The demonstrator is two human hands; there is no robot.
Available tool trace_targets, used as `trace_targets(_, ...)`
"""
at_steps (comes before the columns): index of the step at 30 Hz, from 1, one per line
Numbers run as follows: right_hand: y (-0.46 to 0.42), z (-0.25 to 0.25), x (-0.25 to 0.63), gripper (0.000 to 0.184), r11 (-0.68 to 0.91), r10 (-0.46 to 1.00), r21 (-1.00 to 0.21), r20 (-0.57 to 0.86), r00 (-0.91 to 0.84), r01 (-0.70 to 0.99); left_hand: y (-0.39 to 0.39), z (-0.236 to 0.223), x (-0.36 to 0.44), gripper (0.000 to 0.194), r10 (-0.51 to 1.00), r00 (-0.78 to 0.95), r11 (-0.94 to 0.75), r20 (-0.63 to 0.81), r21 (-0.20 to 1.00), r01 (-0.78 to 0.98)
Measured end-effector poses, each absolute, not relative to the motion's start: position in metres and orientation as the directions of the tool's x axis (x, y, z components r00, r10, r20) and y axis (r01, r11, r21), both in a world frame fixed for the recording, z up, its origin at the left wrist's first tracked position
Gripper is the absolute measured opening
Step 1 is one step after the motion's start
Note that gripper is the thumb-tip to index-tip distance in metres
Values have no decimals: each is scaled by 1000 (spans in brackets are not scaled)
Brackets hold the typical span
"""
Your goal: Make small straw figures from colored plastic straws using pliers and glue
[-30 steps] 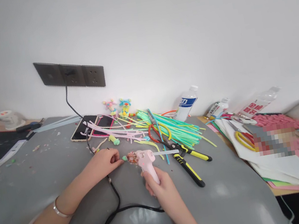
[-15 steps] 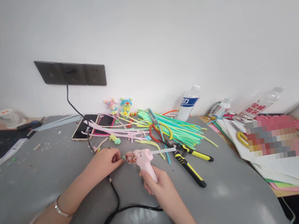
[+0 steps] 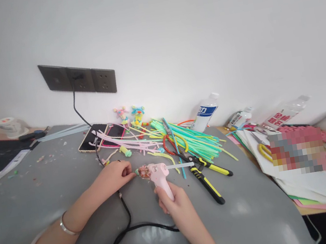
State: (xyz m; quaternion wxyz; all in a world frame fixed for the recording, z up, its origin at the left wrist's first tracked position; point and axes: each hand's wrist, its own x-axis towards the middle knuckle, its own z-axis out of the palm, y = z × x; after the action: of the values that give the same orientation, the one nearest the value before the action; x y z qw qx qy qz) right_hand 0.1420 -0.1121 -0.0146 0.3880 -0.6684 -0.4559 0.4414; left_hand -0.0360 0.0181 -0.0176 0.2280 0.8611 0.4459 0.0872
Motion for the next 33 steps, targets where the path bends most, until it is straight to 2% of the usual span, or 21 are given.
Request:
trace_targets(19, -121, -15, 143, 44, -276, 951, -912, -213, 225, 302, 17, -15, -36, 15, 807, 587, -490, -65, 480, 727)
trace_targets(33, -123, -14, 145, 49, -220, 965, -941, -171, 201, 257, 19, -16, -37, 15, 802, 594, -495, -66, 485, 721)
